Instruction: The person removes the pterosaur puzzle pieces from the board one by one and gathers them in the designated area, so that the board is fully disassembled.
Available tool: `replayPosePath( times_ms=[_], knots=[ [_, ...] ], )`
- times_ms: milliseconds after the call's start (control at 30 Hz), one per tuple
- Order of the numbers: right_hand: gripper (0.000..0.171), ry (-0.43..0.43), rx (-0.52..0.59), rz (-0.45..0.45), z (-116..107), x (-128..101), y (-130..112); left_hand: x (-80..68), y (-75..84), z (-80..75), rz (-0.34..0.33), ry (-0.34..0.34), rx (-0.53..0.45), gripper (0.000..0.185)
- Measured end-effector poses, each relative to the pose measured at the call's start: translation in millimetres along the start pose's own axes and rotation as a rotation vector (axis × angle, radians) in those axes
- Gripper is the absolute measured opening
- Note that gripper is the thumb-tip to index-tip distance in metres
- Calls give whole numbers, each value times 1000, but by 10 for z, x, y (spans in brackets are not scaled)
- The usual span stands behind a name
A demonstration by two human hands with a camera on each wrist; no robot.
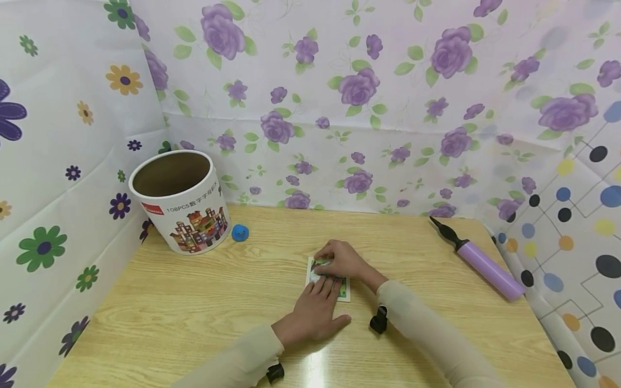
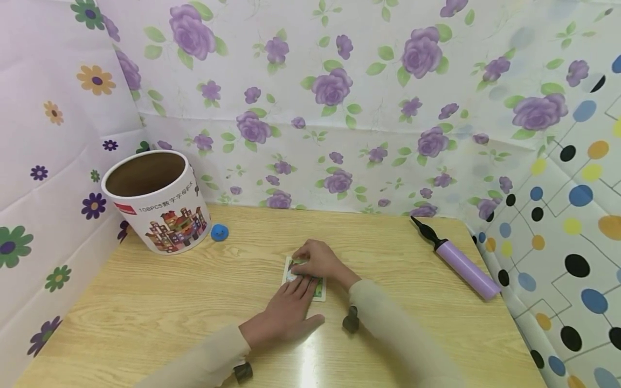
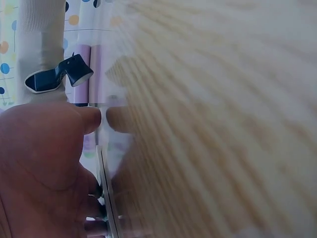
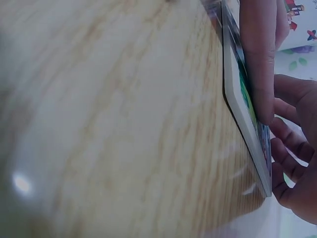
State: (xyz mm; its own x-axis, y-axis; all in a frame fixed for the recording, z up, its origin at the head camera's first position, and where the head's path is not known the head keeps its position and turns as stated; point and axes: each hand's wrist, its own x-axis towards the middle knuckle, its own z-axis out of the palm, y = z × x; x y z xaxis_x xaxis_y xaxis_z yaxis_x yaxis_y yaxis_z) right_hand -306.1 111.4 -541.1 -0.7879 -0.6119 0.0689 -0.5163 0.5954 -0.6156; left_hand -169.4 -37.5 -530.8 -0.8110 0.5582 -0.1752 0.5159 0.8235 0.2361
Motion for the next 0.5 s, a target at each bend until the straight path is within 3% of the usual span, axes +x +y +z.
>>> replayPosePath(
  times_ms=[500],
  knots=[
    [26, -10, -22, -6, 12, 28, -13, -4, 0, 9, 3, 19, -19, 87]
  ],
)
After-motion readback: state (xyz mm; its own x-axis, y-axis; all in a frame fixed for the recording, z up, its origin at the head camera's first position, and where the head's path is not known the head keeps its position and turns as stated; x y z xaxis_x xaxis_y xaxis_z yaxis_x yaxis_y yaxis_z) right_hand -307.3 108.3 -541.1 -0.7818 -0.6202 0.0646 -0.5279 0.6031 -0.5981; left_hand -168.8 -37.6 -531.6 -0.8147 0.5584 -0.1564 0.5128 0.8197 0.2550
